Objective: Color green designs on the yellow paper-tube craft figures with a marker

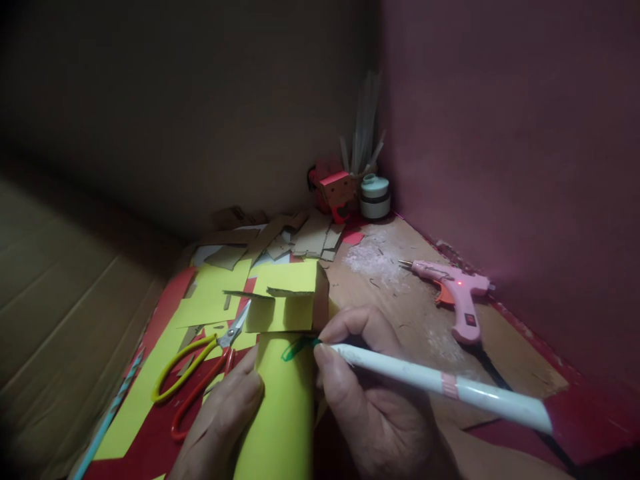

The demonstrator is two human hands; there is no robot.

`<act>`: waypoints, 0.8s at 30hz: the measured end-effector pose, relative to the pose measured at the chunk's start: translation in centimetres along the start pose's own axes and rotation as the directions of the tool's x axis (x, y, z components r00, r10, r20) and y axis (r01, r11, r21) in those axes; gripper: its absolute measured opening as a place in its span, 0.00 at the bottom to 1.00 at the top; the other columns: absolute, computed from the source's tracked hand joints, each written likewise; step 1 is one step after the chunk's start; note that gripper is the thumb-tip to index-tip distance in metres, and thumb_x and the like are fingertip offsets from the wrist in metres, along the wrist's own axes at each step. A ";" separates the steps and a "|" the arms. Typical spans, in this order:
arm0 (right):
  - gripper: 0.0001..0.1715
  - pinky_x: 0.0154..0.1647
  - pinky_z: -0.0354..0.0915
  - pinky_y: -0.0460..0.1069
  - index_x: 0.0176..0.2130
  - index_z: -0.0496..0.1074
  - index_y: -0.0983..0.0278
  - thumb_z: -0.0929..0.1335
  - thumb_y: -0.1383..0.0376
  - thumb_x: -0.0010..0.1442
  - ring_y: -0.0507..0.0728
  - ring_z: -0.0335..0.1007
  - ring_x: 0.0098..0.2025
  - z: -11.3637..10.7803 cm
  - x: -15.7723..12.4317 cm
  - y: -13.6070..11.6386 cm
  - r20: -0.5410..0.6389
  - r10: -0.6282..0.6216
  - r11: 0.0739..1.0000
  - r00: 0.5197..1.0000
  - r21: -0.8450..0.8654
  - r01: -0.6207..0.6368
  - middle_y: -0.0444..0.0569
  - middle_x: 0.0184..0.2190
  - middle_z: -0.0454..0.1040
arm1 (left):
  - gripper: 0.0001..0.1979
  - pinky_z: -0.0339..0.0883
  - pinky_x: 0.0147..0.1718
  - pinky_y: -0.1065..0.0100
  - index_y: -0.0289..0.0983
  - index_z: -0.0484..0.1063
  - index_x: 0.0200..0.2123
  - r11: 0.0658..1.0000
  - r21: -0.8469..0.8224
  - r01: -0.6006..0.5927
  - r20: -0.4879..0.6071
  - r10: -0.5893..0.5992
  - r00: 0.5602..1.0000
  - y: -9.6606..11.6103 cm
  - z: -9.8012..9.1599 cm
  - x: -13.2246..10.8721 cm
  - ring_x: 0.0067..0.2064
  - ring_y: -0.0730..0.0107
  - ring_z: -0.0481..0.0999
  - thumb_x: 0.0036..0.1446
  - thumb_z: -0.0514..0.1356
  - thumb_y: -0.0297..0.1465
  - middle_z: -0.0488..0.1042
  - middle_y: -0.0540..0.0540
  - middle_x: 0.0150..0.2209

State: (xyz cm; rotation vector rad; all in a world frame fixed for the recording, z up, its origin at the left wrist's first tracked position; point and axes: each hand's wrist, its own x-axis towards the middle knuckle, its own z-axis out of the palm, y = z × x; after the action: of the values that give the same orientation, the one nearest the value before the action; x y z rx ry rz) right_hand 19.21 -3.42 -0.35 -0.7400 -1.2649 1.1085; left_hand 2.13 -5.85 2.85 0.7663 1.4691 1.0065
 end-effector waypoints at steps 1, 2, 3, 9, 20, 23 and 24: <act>0.05 0.23 0.69 0.48 0.45 0.73 0.50 0.67 0.63 0.74 0.55 0.70 0.26 0.0 0.0 0.0 0.001 -0.005 1.000 1.000 -0.002 0.005 0.43 0.29 0.73 | 0.31 0.81 0.43 0.63 0.42 0.77 0.61 1.000 0.006 -0.001 -0.006 0.001 1.000 -0.1 0.0 0.0 0.57 0.43 0.83 0.56 0.69 0.48 0.84 0.40 0.55; 0.05 0.23 0.69 0.48 0.45 0.72 0.50 0.67 0.63 0.74 0.55 0.70 0.26 0.0 0.1 0.0 0.006 -0.005 1.000 1.000 -0.005 0.005 0.43 0.29 0.73 | 0.31 0.82 0.44 0.63 0.42 0.78 0.60 1.000 0.005 -0.003 -0.004 0.003 1.000 -0.1 -0.1 0.0 0.57 0.43 0.83 0.56 0.70 0.48 0.84 0.40 0.55; 0.05 0.23 0.69 0.48 0.45 0.72 0.50 0.67 0.63 0.74 0.55 0.70 0.25 0.0 0.1 0.0 0.014 -0.006 1.000 1.000 -0.008 0.006 0.43 0.29 0.72 | 0.31 0.81 0.44 0.63 0.41 0.78 0.60 1.000 0.005 -0.010 -0.003 0.010 1.000 -0.1 -0.1 0.0 0.57 0.43 0.83 0.56 0.70 0.47 0.84 0.39 0.56; 0.07 0.22 0.70 0.47 0.44 0.72 0.50 0.66 0.65 0.74 0.54 0.70 0.23 -0.1 0.4 -0.2 0.028 -0.036 0.999 0.999 -0.038 0.037 0.42 0.26 0.73 | 0.30 0.82 0.40 0.63 0.41 0.78 0.59 1.000 -0.019 0.006 0.071 -0.004 0.997 0.2 -0.1 0.0 0.50 0.46 0.86 0.57 0.68 0.49 0.86 0.39 0.51; 0.08 0.21 0.70 0.46 0.45 0.72 0.50 0.67 0.66 0.74 0.53 0.71 0.23 -0.1 0.7 -0.2 0.008 -0.079 0.994 0.997 -0.080 0.079 0.41 0.26 0.73 | 0.36 0.82 0.45 0.57 0.40 0.76 0.63 0.999 -0.051 -0.011 0.035 0.013 0.999 -0.6 -0.1 0.2 0.57 0.39 0.82 0.53 0.71 0.48 0.84 0.36 0.55; 0.08 0.21 0.69 0.46 0.45 0.73 0.50 0.67 0.65 0.73 0.53 0.69 0.22 -0.1 0.5 -0.4 -0.004 -0.081 0.993 0.997 -0.081 0.080 0.41 0.25 0.72 | 0.36 0.82 0.44 0.57 0.39 0.75 0.63 0.997 -0.074 -0.006 0.048 0.010 0.999 -0.5 -0.1 0.4 0.56 0.39 0.83 0.54 0.70 0.49 0.84 0.35 0.55; 0.08 0.20 0.69 0.45 0.45 0.72 0.50 0.67 0.65 0.73 0.53 0.69 0.22 -0.1 0.5 -0.4 -0.003 -0.081 0.993 0.997 -0.082 0.080 0.41 0.25 0.72 | 0.36 0.82 0.44 0.57 0.39 0.75 0.63 0.996 -0.084 -0.011 0.055 0.015 0.998 -0.6 -0.1 0.4 0.55 0.39 0.83 0.55 0.70 0.48 0.84 0.35 0.55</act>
State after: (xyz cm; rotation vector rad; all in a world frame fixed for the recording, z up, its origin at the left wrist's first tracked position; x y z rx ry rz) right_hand 19.37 -3.10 0.18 -0.7471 -1.3298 0.9926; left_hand 2.05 -5.74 2.15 0.7387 1.3674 1.0423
